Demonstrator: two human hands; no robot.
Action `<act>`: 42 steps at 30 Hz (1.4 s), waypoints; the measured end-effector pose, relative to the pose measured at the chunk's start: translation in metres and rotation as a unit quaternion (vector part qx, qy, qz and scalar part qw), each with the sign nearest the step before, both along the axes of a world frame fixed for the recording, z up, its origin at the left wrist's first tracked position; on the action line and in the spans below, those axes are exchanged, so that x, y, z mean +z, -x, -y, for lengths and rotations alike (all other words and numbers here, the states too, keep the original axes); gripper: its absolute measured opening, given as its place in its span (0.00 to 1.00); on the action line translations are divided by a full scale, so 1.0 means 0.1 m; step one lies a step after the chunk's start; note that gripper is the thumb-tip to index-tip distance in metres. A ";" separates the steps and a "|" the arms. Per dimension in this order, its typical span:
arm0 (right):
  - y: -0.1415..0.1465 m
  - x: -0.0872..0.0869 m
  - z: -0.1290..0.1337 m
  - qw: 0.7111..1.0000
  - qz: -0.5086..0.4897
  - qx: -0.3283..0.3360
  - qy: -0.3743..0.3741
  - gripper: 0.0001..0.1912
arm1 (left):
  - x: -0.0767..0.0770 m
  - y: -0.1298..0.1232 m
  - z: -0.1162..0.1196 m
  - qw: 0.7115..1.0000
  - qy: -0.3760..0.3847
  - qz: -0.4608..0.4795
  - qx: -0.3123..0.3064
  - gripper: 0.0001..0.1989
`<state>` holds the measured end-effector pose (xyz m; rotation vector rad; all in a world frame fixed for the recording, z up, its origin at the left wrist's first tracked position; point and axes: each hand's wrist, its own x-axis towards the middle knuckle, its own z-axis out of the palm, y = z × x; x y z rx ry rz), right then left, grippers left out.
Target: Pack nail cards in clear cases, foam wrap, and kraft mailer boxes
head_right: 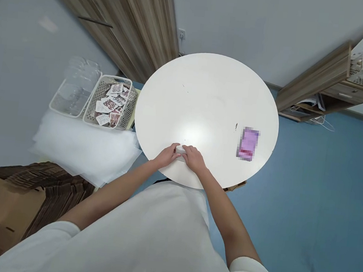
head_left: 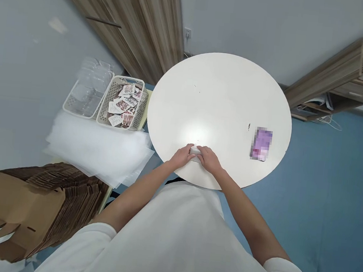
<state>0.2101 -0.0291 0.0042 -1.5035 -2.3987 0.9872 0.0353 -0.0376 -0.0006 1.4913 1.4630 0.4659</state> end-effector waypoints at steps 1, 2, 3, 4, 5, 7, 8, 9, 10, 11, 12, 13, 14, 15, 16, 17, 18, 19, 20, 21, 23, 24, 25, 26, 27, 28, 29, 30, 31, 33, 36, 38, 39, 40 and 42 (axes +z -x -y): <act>0.02 -0.05 -0.05 1.000 0.005 -0.013 -0.007 0.19 | -0.02 -0.02 0.00 0.999 -0.013 -0.013 0.028 0.21; 0.04 -0.09 -0.10 1.000 0.010 -0.024 -0.014 0.19 | -0.04 -0.04 0.01 0.998 -0.029 -0.031 0.047 0.23; 0.05 -0.14 -0.14 0.999 0.016 -0.037 -0.021 0.19 | -0.07 -0.06 0.02 0.996 -0.045 -0.049 0.055 0.23; 0.06 -0.18 -0.18 0.998 0.020 -0.048 -0.025 0.19 | -0.10 -0.08 0.03 0.995 -0.058 -0.066 0.053 0.22; 0.07 -0.22 -0.20 0.998 0.021 -0.061 -0.027 0.19 | -0.13 -0.09 0.04 0.993 -0.067 -0.081 0.047 0.21; 0.07 -0.27 -0.19 0.995 0.010 -0.092 -0.026 0.19 | -0.18 -0.11 0.06 0.992 -0.072 -0.096 0.043 0.18; 0.07 -0.28 -0.16 0.993 -0.002 -0.114 -0.021 0.19 | -0.19 -0.12 0.07 0.992 -0.069 -0.098 0.047 0.17; 0.07 -0.28 -0.12 0.989 -0.020 -0.143 -0.012 0.20 | -0.19 -0.13 0.08 0.991 -0.066 -0.098 0.055 0.17; 0.06 -0.27 -0.06 0.983 -0.040 -0.178 -0.001 0.22 | -0.19 -0.14 0.09 0.991 -0.063 -0.098 0.067 0.17; 0.05 -0.26 0.01 0.974 -0.063 -0.218 0.013 0.23 | -0.19 -0.15 0.10 0.990 -0.060 -0.097 0.080 0.17; 0.05 -0.25 0.09 0.962 -0.088 -0.256 0.029 0.25 | -0.18 -0.16 0.11 0.989 -0.058 -0.098 0.095 0.18; 0.04 -0.24 0.17 0.950 -0.113 -0.288 0.049 0.26 | -0.17 -0.17 0.12 0.987 -0.054 -0.098 0.111 0.18; 0.04 -0.23 0.24 0.938 -0.137 -0.311 0.071 0.27 | -0.17 -0.19 0.13 0.986 -0.047 -0.096 0.126 0.18; 0.04 -0.22 0.30 0.928 -0.157 -0.324 0.093 0.27 | -0.16 -0.21 0.14 0.985 -0.036 -0.092 0.140 0.19; 0.04 -0.22 0.34 0.921 -0.173 -0.330 0.112 0.27 | -0.16 -0.23 0.15 0.985 -0.023 -0.085 0.150 0.19; 0.04 -0.21 0.37 0.917 -0.183 -0.332 0.127 0.26 | -0.15 -0.25 0.15 0.985 -0.010 -0.076 0.156 0.19; 0.04 -0.21 0.38 0.913 -0.189 -0.335 0.137 0.25 | -0.15 -0.26 0.16 0.985 0.002 -0.065 0.158 0.20; 0.05 -0.22 0.38 0.910 -0.191 -0.339 0.143 0.24 | -0.15 -0.27 0.16 0.986 0.010 -0.053 0.156 0.20; 0.07 -0.22 0.37 0.906 -0.194 -0.346 0.148 0.23 | -0.15 -0.27 0.16 0.987 0.015 -0.043 0.153 0.19; 0.09 -0.22 0.34 0.902 -0.197 -0.353 0.154 0.23 | -0.15 -0.25 0.15 0.988 0.015 -0.032 0.153 0.19; 0.16 -0.21 0.26 0.896 -0.204 -0.357 0.169 0.23 | -0.15 -0.19 0.13 0.986 0.013 -0.012 0.167 0.19; 0.22 -0.21 0.21 0.896 -0.205 -0.354 0.175 0.23 | -0.15 -0.14 0.10 0.983 0.013 -0.004 0.185 0.20; 0.29 -0.20 0.15 0.898 -0.202 -0.348 0.179 0.23 | -0.15 -0.07 0.07 0.978 0.014 0.002 0.206 0.21; 0.37 -0.18 0.09 0.902 -0.197 -0.339 0.180 0.23 | -0.15 0.02 0.03 0.973 0.016 0.008 0.228 0.22; 0.46 -0.17 0.03 0.908 -0.187 -0.330 0.176 0.23 | -0.16 0.12 -0.01 0.969 0.019 0.013 0.247 0.23; 0.57 -0.16 -0.04 0.916 -0.175 -0.320 0.168 0.23 | -0.16 0.23 -0.07 0.965 0.022 0.018 0.261 0.22; 0.68 -0.15 -0.11 0.924 -0.162 -0.308 0.159 0.23 | -0.17 0.35 -0.12 0.962 0.022 0.021 0.272 0.21; 0.81 -0.14 -0.18 0.931 -0.151 -0.296 0.151 0.24 | -0.18 0.48 -0.19 0.960 0.021 0.024 0.280 0.19; 0.94 -0.13 -0.24 0.937 -0.144 -0.283 0.148 0.24 | -0.18 0.61 -0.25 0.957 0.018 0.026 0.288 0.18; 1.21 -0.12 -0.37 0.942 -0.143 -0.261 0.155 0.26 | -0.19 0.88 -0.39 0.952 0.007 0.028 0.304 0.17; 1.57 -0.13 -0.57 0.943 -0.153 -0.244 0.169 0.28 | -0.20 1.23 -0.61 0.953 -0.006 0.035 0.301 0.19; 1.76 -0.15 -0.71 0.946 -0.153 -0.236 0.163 0.29 | -0.22 1.41 -0.74 0.954 -0.013 0.041 0.295 0.20; 1.83 -0.17 -0.78 0.948 -0.151 -0.231 0.159 0.31 | -0.24 1.48 -0.81 0.954 -0.017 0.046 0.295 0.20; 1.90 -0.18 -0.84 0.950 -0.147 -0.227 0.154 0.33 | -0.26 1.53 -0.87 0.954 -0.020 0.053 0.294 0.21; 1.99 -0.21 -0.97 0.955 -0.137 -0.221 0.144 0.36 | -0.31 1.61 -0.99 0.955 -0.031 0.072 0.287 0.22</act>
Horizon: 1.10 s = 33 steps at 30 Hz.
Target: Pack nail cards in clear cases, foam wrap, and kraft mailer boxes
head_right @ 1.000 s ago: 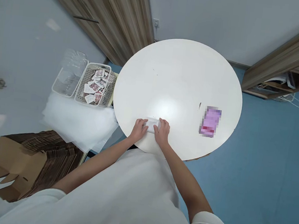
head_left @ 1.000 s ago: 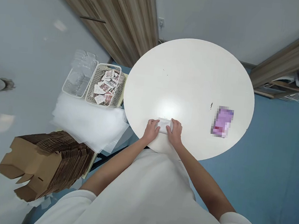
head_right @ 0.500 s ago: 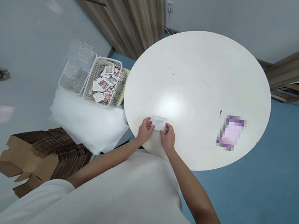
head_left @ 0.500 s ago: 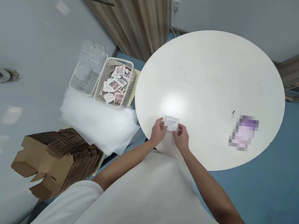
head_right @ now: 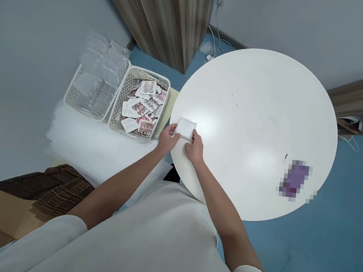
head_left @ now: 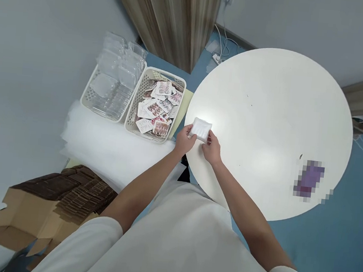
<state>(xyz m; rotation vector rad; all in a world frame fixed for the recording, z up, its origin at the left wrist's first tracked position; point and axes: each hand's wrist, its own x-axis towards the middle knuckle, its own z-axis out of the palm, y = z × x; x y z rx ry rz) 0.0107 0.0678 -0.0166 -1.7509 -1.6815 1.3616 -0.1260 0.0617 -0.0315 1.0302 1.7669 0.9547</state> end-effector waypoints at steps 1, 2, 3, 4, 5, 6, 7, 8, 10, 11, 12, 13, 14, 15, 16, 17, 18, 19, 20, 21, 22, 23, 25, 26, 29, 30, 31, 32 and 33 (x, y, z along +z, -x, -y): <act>0.03 -0.01 -0.06 1.000 0.004 0.006 -0.004 0.38 | -0.02 0.03 -0.05 1.000 -0.008 0.005 -0.007 0.23; 0.06 -0.02 -0.10 1.000 0.008 0.012 -0.010 0.39 | -0.04 0.05 -0.10 1.000 -0.016 0.007 -0.015 0.24; 0.07 -0.03 -0.14 1.000 0.014 0.019 -0.019 0.40 | -0.06 0.07 -0.14 0.999 -0.023 0.005 -0.024 0.25; 0.08 -0.04 -0.16 0.999 0.022 0.027 -0.032 0.41 | -0.07 0.08 -0.16 0.999 -0.028 -0.001 -0.035 0.25; 0.08 -0.04 -0.18 0.998 0.033 0.038 -0.046 0.42 | -0.07 0.10 -0.18 0.998 -0.031 -0.012 -0.047 0.26; 0.07 -0.04 -0.18 0.996 0.046 0.053 -0.061 0.43 | -0.07 0.11 -0.19 0.997 -0.034 -0.025 -0.060 0.26; 0.06 -0.04 -0.17 0.993 0.059 0.070 -0.075 0.43 | -0.06 0.13 -0.19 0.996 -0.037 -0.040 -0.075 0.26; 0.04 -0.03 -0.15 0.990 0.071 0.091 -0.087 0.44 | -0.05 0.13 -0.18 0.993 -0.040 -0.055 -0.092 0.27; 0.01 -0.03 -0.11 0.983 0.086 0.125 -0.101 0.45 | -0.01 0.14 -0.14 0.989 -0.045 -0.082 -0.117 0.29; 0.00 -0.03 -0.08 0.981 0.090 0.134 -0.104 0.46 | 0.00 0.13 -0.12 0.987 -0.048 -0.092 -0.124 0.30; -0.01 -0.04 -0.06 0.980 0.093 0.138 -0.106 0.46 | 0.02 0.12 -0.10 0.986 -0.051 -0.098 -0.126 0.32; -0.01 -0.04 -0.03 0.980 0.094 0.138 -0.106 0.47 | 0.03 0.10 -0.07 0.985 -0.055 -0.102 -0.126 0.33; -0.01 -0.05 -0.01 0.981 0.094 0.136 -0.105 0.47 | 0.05 0.08 -0.05 0.985 -0.059 -0.102 -0.123 0.35; -0.02 -0.05 0.01 0.981 0.092 0.134 -0.103 0.47 | 0.06 0.05 -0.02 0.986 -0.062 -0.102 -0.119 0.37; -0.02 -0.05 0.04 0.982 0.087 0.134 -0.100 0.47 | 0.07 0.03 0.01 0.986 -0.063 -0.100 -0.115 0.38; -0.02 -0.05 0.07 0.983 0.078 0.137 -0.097 0.47 | 0.08 0.01 0.04 0.987 -0.062 -0.098 -0.111 0.39; -0.03 -0.04 0.11 0.983 0.068 0.141 -0.092 0.48 | 0.10 -0.01 0.08 0.988 -0.058 -0.097 -0.106 0.39; -0.05 -0.03 0.16 0.984 0.056 0.146 -0.085 0.48 | 0.11 -0.03 0.13 0.989 -0.053 -0.098 -0.100 0.39; -0.08 -0.01 0.22 0.985 0.044 0.147 -0.076 0.48 | 0.13 -0.06 0.18 0.989 -0.047 -0.098 -0.096 0.39; -0.12 0.01 0.28 0.987 0.035 0.145 -0.064 0.48 | 0.15 -0.08 0.25 0.990 -0.040 -0.100 -0.090 0.38; -0.17 0.03 0.34 0.988 0.024 0.143 -0.049 0.49 | 0.17 -0.10 0.33 0.990 -0.036 -0.103 -0.084 0.38; -0.22 0.05 0.41 0.989 0.010 0.142 -0.031 0.49 | 0.19 -0.13 0.41 0.991 -0.034 -0.104 -0.081 0.37; -0.35 0.11 0.55 0.991 -0.024 0.132 0.015 0.50 | 0.25 -0.18 0.61 0.991 -0.023 -0.107 -0.080 0.34; -0.42 0.14 0.62 0.990 -0.049 0.124 0.048 0.49 | 0.28 -0.21 0.72 0.991 -0.016 -0.110 -0.081 0.32; -0.61 0.22 0.80 0.977 -0.117 0.092 0.152 0.46 | 0.38 -0.31 1.05 0.989 0.030 -0.096 -0.108 0.23; -0.66 0.25 0.86 0.974 -0.128 0.083 0.170 0.44 | 0.42 -0.34 1.16 0.988 0.046 -0.082 -0.122 0.22; -0.71 0.27 0.91 0.971 -0.135 0.076 0.181 0.41 | 0.46 -0.36 1.26 0.988 0.057 -0.068 -0.128 0.21; -0.74 0.28 0.96 0.970 -0.138 0.071 0.185 0.39 | 0.49 -0.39 1.37 0.987 0.066 -0.058 -0.134 0.21; -0.77 0.29 1.00 0.971 -0.140 0.067 0.184 0.36 | 0.53 -0.41 1.47 0.986 0.074 -0.050 -0.141 0.21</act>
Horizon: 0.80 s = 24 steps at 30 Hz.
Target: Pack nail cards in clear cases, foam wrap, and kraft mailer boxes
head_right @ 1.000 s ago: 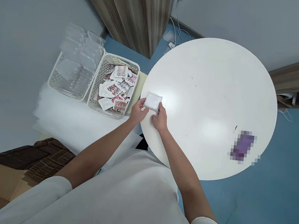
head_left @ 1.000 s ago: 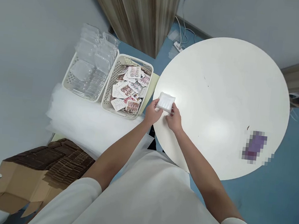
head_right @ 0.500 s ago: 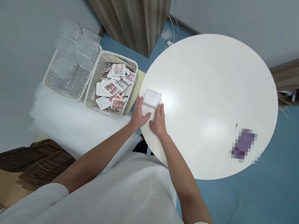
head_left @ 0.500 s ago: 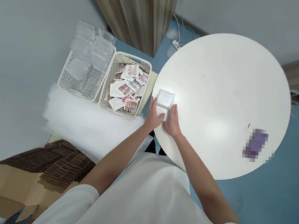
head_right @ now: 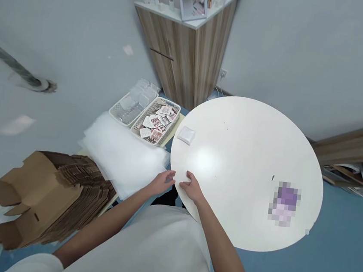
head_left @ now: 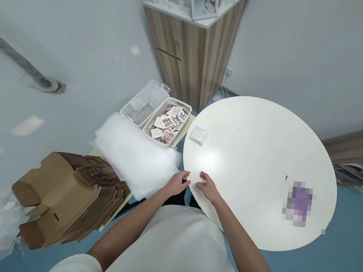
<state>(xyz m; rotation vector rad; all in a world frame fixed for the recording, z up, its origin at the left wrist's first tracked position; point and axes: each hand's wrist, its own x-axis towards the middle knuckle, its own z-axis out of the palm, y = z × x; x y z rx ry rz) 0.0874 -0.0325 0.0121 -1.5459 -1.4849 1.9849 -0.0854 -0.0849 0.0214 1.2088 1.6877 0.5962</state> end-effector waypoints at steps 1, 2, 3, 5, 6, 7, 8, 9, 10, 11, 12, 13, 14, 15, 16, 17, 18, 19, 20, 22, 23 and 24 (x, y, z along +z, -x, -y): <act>-0.02 0.00 0.04 1.000 -0.001 -0.002 -0.004 0.33 | 0.04 -0.01 0.09 1.000 0.009 0.006 -0.009 0.21; -0.03 0.00 0.08 1.000 -0.003 -0.002 -0.010 0.30 | 0.07 -0.02 0.18 1.000 0.017 0.008 -0.015 0.21; -0.04 0.00 0.12 1.000 -0.006 0.001 -0.016 0.28 | 0.10 -0.03 0.26 1.000 0.024 0.007 -0.018 0.22; -0.04 -0.01 0.18 0.999 -0.014 0.021 -0.027 0.25 | 0.15 -0.03 0.40 0.999 0.040 0.001 -0.014 0.23; -0.04 -0.02 0.20 0.999 -0.018 0.038 -0.030 0.24 | 0.17 -0.02 0.46 0.999 0.050 -0.004 -0.007 0.24; -0.04 -0.02 0.21 0.998 -0.020 0.056 -0.031 0.23 | 0.18 -0.01 0.52 0.998 0.060 -0.011 0.000 0.25; -0.04 -0.02 0.22 0.996 -0.020 0.075 -0.032 0.23 | 0.19 0.00 0.57 0.997 0.069 -0.018 0.005 0.26; -0.03 -0.02 0.23 0.995 -0.019 0.092 -0.033 0.23 | 0.20 0.01 0.62 0.997 0.077 -0.027 0.009 0.27; -0.02 -0.02 0.23 0.994 -0.018 0.106 -0.035 0.22 | 0.20 0.02 0.67 0.996 0.084 -0.035 0.011 0.27; 0.00 -0.01 0.23 0.992 -0.017 0.117 -0.039 0.22 | 0.19 0.03 0.72 0.995 0.088 -0.043 0.014 0.28; 0.02 -0.01 0.23 0.991 -0.017 0.125 -0.042 0.22 | 0.19 0.04 0.76 0.994 0.092 -0.048 0.016 0.28; 0.05 -0.01 0.23 0.990 -0.018 0.133 -0.046 0.22 | 0.19 0.05 0.80 0.994 0.095 -0.050 0.019 0.28; 0.08 -0.01 0.23 0.989 -0.019 0.141 -0.048 0.22 | 0.19 0.07 0.83 0.994 0.096 -0.050 0.024 0.28; 0.11 -0.02 0.24 0.988 -0.020 0.148 -0.050 0.22 | 0.19 0.08 0.86 0.994 0.096 -0.048 0.030 0.29; 0.15 -0.02 0.24 0.986 -0.020 0.154 -0.053 0.22 | 0.20 0.10 0.88 0.994 0.093 -0.045 0.037 0.29; 0.18 -0.03 0.25 0.985 -0.022 0.161 -0.055 0.22 | 0.21 0.11 0.90 0.994 0.087 -0.043 0.047 0.29; 0.22 -0.03 0.26 0.984 -0.026 0.167 -0.058 0.22 | 0.23 0.13 0.92 0.994 0.078 -0.040 0.059 0.29; 0.27 -0.04 0.27 0.982 -0.031 0.174 -0.063 0.21 | 0.25 0.16 0.94 0.994 0.065 -0.039 0.073 0.28; 0.32 -0.05 0.28 0.980 -0.038 0.182 -0.068 0.21 | 0.27 0.19 0.96 0.994 0.051 -0.040 0.086 0.28; 0.44 -0.05 0.29 0.974 -0.047 0.206 -0.077 0.20 | 0.33 0.26 1.00 0.993 0.018 -0.048 0.110 0.26; 0.52 -0.05 0.30 0.971 -0.047 0.221 -0.082 0.20 | 0.36 0.31 1.02 0.991 0.000 -0.054 0.122 0.25; 0.61 -0.04 0.31 0.967 -0.044 0.236 -0.088 0.20 | 0.40 0.36 1.05 0.989 -0.019 -0.062 0.133 0.25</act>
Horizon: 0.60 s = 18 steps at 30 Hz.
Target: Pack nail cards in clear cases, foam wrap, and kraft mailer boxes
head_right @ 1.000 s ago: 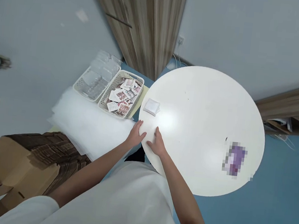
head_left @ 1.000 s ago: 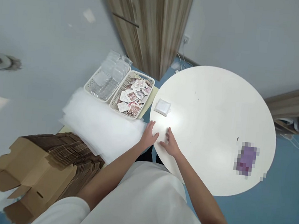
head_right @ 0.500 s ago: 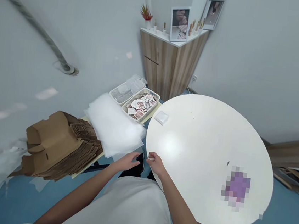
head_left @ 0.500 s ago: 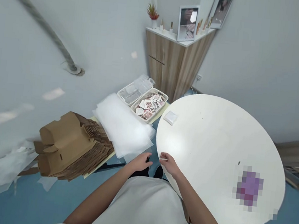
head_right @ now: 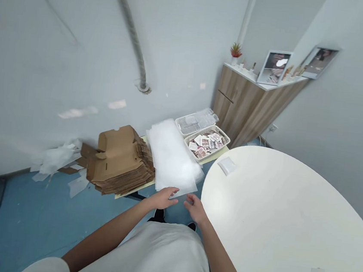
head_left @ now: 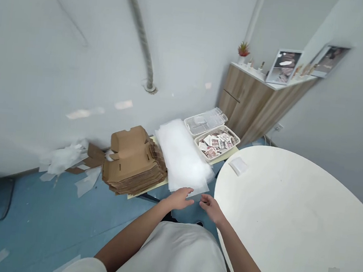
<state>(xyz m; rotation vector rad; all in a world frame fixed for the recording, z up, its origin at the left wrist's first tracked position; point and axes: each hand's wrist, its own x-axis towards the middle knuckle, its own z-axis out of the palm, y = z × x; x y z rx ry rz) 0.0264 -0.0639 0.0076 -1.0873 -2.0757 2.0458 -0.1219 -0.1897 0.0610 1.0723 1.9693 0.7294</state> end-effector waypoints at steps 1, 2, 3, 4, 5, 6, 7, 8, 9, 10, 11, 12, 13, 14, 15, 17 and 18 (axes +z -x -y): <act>0.10 0.01 0.02 1.000 0.003 0.016 -0.010 0.20 | 0.04 0.06 0.03 1.000 -0.021 -0.012 0.013 0.23; 0.20 0.03 0.04 0.999 0.005 0.032 -0.022 0.21 | 0.08 0.13 0.07 0.998 -0.042 -0.025 0.028 0.22; 0.32 0.06 0.07 0.998 0.006 0.047 -0.038 0.21 | 0.12 0.20 0.11 0.996 -0.062 -0.040 0.044 0.21; 0.44 0.09 0.10 0.996 0.004 0.063 -0.058 0.22 | 0.16 0.29 0.17 0.993 -0.080 -0.057 0.061 0.20; 0.56 0.13 0.14 0.993 0.001 0.080 -0.082 0.24 | 0.20 0.38 0.23 0.990 -0.096 -0.075 0.078 0.19; 0.70 0.18 0.19 0.989 -0.003 0.096 -0.116 0.25 | 0.24 0.48 0.31 0.985 -0.107 -0.094 0.095 0.17; 0.83 0.24 0.25 0.981 -0.010 0.111 -0.160 0.26 | 0.27 0.58 0.40 0.980 -0.116 -0.114 0.112 0.16; 0.98 0.31 0.32 0.969 -0.019 0.127 -0.212 0.26 | 0.29 0.70 0.50 0.975 -0.123 -0.134 0.128 0.16; 1.13 0.38 0.39 0.951 -0.031 0.137 -0.275 0.26 | 0.30 0.82 0.61 0.969 -0.128 -0.152 0.146 0.16; 1.29 0.46 0.46 0.926 -0.046 0.157 -0.339 0.26 | 0.30 0.94 0.73 0.963 -0.129 -0.170 0.164 0.16; 1.45 0.54 0.54 0.898 -0.058 0.179 -0.398 0.25 | 0.30 1.05 0.86 0.957 -0.126 -0.186 0.184 0.18; 1.61 0.61 0.62 0.871 -0.063 0.194 -0.448 0.24 | 0.29 1.17 0.98 0.951 -0.116 -0.202 0.202 0.20; 1.77 0.67 0.70 0.847 -0.061 0.207 -0.486 0.24 | 0.27 1.27 1.10 0.947 -0.100 -0.216 0.218 0.22; 1.92 0.72 0.78 0.827 -0.053 0.218 -0.515 0.24 | 0.25 1.37 1.22 0.943 -0.080 -0.229 0.228 0.24; 2.06 0.76 0.85 0.810 -0.043 0.228 -0.539 0.24 | 0.22 1.45 1.32 0.941 -0.057 -0.240 0.234 0.25; 2.30 0.80 0.98 0.783 -0.016 0.242 -0.573 0.25 | 0.17 1.56 1.49 0.939 -0.013 -0.251 0.236 0.26; 2.40 0.80 1.03 0.773 -0.001 0.247 -0.584 0.26 | 0.14 1.60 1.55 0.939 0.007 -0.251 0.235 0.27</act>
